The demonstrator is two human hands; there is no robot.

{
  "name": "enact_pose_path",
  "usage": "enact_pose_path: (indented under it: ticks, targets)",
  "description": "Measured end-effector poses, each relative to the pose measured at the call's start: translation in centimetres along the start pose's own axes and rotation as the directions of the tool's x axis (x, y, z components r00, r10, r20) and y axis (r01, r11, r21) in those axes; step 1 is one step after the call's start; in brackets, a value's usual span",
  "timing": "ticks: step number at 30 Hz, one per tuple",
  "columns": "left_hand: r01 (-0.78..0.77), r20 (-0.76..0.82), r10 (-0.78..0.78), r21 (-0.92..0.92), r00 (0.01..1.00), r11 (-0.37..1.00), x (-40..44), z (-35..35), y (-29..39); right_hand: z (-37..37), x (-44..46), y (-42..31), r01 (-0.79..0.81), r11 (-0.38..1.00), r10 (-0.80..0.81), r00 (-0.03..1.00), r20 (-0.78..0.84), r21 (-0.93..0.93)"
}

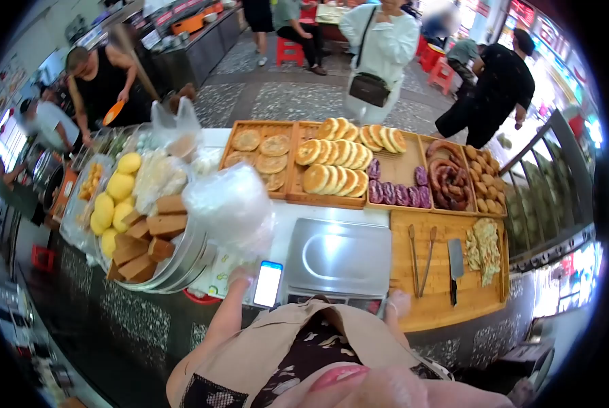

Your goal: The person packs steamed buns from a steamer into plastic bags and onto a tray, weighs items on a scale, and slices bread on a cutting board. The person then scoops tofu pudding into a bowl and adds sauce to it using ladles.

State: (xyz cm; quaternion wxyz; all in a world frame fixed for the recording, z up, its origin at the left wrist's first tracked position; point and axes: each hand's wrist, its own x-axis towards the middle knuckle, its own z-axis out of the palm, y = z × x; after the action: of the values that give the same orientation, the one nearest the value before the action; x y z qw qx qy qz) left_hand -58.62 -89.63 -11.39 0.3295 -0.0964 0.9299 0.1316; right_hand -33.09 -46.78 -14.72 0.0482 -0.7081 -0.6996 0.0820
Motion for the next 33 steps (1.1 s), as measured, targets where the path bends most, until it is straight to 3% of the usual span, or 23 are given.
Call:
enact_pose_path:
  ticks: [3, 7, 9, 15, 23, 25, 27, 28, 29, 30, 31, 33]
  targets:
    - [-0.076, 0.049, 0.072, 0.082, 0.996, 0.994, 1.6, 1.1, -0.8, -0.1, -0.1, -0.2, -0.011, 1.000, 0.011, 1.000, -0.014, 0.022]
    - [-0.065, 0.114, 0.049, 0.142, 0.992, 0.988, 2.3, 1.2, -0.6, -0.6, -0.4, -0.5, -0.002, 0.999, 0.003, 1.000, -0.025, 0.051]
    - [0.057, 0.040, -0.061, 0.096, 0.997, 0.994, 1.9, 1.3, -0.6, -0.6, -0.4, -0.4, 0.006, 0.998, -0.005, 1.000, -0.028, 0.061]
    - [0.097, 0.005, -0.098, 0.042, 0.995, 0.994, 1.2, 1.2, -0.3, -0.6, -0.2, -0.4, 0.013, 0.998, -0.014, 1.000, 0.009, 0.063]
    - [0.023, 0.010, -0.024, 0.099, 1.000, 0.995, 2.2, 1.4, -0.6, -3.3, 0.1, -1.7, 0.073, 0.996, -0.081, 0.986, 0.147, 0.059]
    - [-0.043, 0.031, 0.039, 0.171, 0.999, 0.984, 2.9, 2.3, -1.6, -3.0, 0.9, -0.6, 0.217, 0.975, -0.219, 0.946, 0.240, 0.034]
    - [-0.108, 0.018, 0.106, 0.165, 0.994, 0.980, 4.0, 2.8, -2.0, -2.7, 2.2, -0.8, 0.224, 0.973, -0.227, 0.907, 0.356, 0.050]
    - [-0.093, 0.034, 0.087, 0.218, 0.996, 0.971, 4.5, 3.0, -1.9, -5.4, 2.2, -1.5, 0.215, 0.973, -0.230, 0.829, 0.509, 0.087]
    - [-0.082, 0.047, 0.071, 0.275, 0.996, 0.958, 4.6, 2.8, -1.4, -1.0, 4.5, 1.0, 0.415, 0.905, -0.400, 0.748, 0.529, 0.098]
    - [-0.083, 0.052, 0.070, 0.307, 0.996, 0.948, 3.9, 2.2, -0.6, -5.5, 3.3, -0.9, 0.265, 0.960, -0.267, 0.767, 0.584, 0.091]
    - [-0.065, 0.046, 0.053, 0.325, 0.998, 0.944, 2.7, 1.5, 0.2, -3.9, 4.3, 0.1, 0.273, 0.952, -0.300, 0.744, 0.598, 0.138]
    - [-0.087, 0.083, 0.059, 0.378, 0.995, 0.922, 3.5, 2.2, 0.4, -7.9, 4.2, -1.7, 0.295, 0.947, -0.288, 0.611, 0.737, 0.125]
